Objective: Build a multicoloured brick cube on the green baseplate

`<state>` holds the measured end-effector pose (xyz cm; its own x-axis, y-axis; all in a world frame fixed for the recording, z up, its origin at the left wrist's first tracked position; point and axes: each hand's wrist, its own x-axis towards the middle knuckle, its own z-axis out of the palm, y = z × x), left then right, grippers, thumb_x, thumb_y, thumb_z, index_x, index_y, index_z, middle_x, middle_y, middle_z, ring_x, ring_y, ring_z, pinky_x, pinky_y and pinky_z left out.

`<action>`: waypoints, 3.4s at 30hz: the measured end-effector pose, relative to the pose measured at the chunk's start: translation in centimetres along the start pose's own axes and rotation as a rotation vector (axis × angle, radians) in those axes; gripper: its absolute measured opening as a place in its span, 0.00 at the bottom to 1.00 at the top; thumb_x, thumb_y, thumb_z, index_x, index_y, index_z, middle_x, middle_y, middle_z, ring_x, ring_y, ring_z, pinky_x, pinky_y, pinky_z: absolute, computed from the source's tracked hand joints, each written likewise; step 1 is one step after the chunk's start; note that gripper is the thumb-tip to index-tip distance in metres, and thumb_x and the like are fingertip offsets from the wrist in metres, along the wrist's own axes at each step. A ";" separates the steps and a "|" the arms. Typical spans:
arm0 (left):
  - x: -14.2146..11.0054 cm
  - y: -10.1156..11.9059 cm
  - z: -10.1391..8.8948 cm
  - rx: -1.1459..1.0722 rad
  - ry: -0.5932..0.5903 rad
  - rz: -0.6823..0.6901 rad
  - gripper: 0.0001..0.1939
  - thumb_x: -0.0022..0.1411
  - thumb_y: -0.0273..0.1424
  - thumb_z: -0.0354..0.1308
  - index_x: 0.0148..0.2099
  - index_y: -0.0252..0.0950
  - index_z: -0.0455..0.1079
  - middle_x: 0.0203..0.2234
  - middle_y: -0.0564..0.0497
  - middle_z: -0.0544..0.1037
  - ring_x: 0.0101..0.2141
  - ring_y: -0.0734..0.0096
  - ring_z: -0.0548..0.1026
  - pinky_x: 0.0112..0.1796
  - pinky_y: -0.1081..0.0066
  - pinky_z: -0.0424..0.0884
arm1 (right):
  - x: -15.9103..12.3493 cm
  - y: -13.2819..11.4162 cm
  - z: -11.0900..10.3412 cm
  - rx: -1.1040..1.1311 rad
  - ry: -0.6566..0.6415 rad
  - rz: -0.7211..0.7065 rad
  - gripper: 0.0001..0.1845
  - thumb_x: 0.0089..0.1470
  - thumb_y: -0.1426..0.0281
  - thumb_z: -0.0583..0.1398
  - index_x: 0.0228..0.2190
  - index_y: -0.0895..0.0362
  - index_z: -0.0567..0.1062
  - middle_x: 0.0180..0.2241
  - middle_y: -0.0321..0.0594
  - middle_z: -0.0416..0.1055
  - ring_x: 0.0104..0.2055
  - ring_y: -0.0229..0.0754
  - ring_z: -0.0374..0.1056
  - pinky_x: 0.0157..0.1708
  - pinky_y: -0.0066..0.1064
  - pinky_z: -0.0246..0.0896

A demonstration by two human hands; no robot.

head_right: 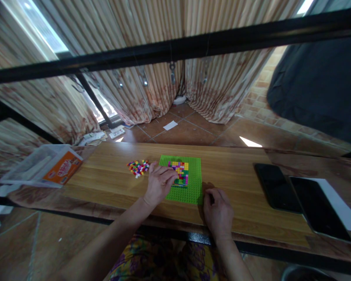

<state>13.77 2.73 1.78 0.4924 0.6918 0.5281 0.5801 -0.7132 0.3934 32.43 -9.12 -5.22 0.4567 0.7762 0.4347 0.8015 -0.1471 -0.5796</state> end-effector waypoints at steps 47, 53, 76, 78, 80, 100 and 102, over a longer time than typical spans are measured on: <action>-1.1 -0.5 1.2 -0.005 -0.059 0.064 0.13 0.64 0.26 0.53 0.45 0.44 0.76 0.41 0.51 0.79 0.44 0.64 0.70 0.54 0.54 0.57 | -0.1 0.1 0.0 -0.066 0.017 0.002 0.12 0.58 0.65 0.54 0.30 0.56 0.75 0.34 0.43 0.75 0.36 0.44 0.70 0.37 0.33 0.63; -1.1 -0.4 1.0 0.018 -0.114 0.066 0.14 0.65 0.27 0.51 0.46 0.43 0.76 0.43 0.50 0.78 0.45 0.64 0.69 0.55 0.54 0.55 | -0.1 0.1 0.0 -0.068 0.010 0.001 0.12 0.58 0.64 0.54 0.31 0.56 0.75 0.34 0.43 0.75 0.37 0.44 0.70 0.37 0.33 0.63; -8.6 -9.4 -5.1 0.209 0.158 -0.660 0.10 0.59 0.24 0.57 0.44 0.34 0.73 0.38 0.45 0.78 0.43 0.60 0.73 0.47 0.60 0.68 | -0.3 1.1 -0.1 -0.106 0.004 -0.018 0.16 0.55 0.60 0.54 0.32 0.57 0.77 0.34 0.46 0.75 0.28 0.45 0.67 0.29 0.34 0.59; -8.3 -9.2 -5.0 0.222 0.116 -0.675 0.09 0.59 0.27 0.58 0.43 0.35 0.74 0.38 0.46 0.78 0.43 0.60 0.73 0.47 0.60 0.67 | -0.3 1.1 -0.1 -0.105 0.007 -0.018 0.17 0.55 0.59 0.53 0.32 0.57 0.76 0.34 0.46 0.75 0.27 0.44 0.66 0.28 0.34 0.59; -7.8 -8.9 -4.6 0.242 0.081 -0.680 0.08 0.60 0.30 0.60 0.42 0.37 0.75 0.38 0.46 0.77 0.43 0.60 0.72 0.47 0.60 0.65 | -0.3 1.1 -0.1 -0.117 0.008 -0.023 0.17 0.55 0.59 0.53 0.32 0.57 0.76 0.34 0.47 0.75 0.28 0.45 0.67 0.28 0.35 0.59; -6.6 -6.8 -4.8 -0.415 0.197 -0.769 0.07 0.61 0.34 0.57 0.34 0.36 0.70 0.27 0.54 0.75 0.30 0.72 0.73 0.36 0.71 0.66 | 0.0 0.5 -0.7 -0.055 0.020 0.021 0.19 0.55 0.57 0.53 0.32 0.58 0.77 0.33 0.47 0.75 0.31 0.47 0.69 0.31 0.36 0.61; -6.5 -5.3 -5.3 -0.645 0.189 -0.783 0.09 0.58 0.37 0.60 0.31 0.36 0.70 0.24 0.55 0.74 0.28 0.74 0.71 0.34 0.72 0.66 | -0.2 -1.2 -1.2 0.056 0.055 0.052 0.18 0.56 0.57 0.55 0.32 0.58 0.77 0.32 0.47 0.75 0.31 0.46 0.70 0.33 0.36 0.63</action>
<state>4.06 1.47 0.26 -0.0162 0.9991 0.0380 0.2084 -0.0338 0.9775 31.88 -9.84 -3.79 0.5187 0.7334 0.4394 0.7542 -0.1504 -0.6392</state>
